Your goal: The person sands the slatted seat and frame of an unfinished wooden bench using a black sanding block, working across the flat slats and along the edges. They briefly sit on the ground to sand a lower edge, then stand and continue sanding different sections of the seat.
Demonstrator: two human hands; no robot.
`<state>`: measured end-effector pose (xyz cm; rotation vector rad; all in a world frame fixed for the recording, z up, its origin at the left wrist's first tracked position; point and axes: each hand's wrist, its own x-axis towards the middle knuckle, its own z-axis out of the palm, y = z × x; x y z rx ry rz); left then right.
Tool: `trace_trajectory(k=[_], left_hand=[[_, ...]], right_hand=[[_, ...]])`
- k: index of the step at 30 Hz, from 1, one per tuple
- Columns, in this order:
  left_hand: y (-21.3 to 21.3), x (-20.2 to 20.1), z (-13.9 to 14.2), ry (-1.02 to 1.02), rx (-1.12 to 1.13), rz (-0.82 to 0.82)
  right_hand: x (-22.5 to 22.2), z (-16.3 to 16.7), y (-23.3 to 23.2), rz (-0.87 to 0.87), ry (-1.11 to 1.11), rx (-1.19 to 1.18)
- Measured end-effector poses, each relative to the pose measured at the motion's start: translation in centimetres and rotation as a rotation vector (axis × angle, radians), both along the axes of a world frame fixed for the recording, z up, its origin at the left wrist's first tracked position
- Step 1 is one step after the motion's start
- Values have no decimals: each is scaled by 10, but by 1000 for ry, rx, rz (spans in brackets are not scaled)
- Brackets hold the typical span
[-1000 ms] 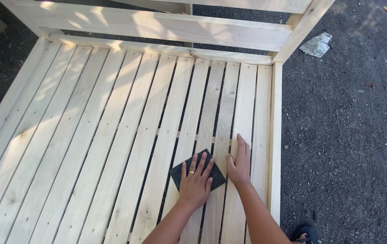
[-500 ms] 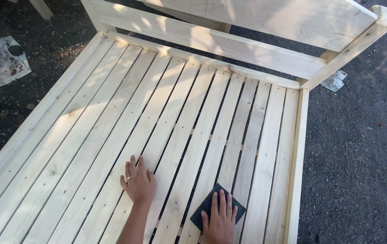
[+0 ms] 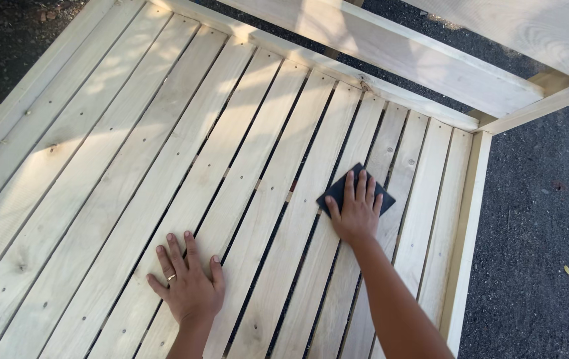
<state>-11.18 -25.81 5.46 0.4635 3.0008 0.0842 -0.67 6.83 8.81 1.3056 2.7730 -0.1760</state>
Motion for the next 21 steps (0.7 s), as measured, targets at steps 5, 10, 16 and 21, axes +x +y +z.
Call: trace_trajectory(k=[5, 10, 16, 21], left_hand=[[0, 1, -4, -56, -83, 19], [1, -3, -6, -34, 43, 14], [0, -3, -6, 13, 154, 16], [1, -6, -9, -6, 116, 32]], right_hand=[[-57, 15, 75, -42, 25, 18], [-45, 6, -27, 170, -52, -8], [85, -1, -237, 942, -14, 11], [88, 6, -177, 1215, 10, 10]])
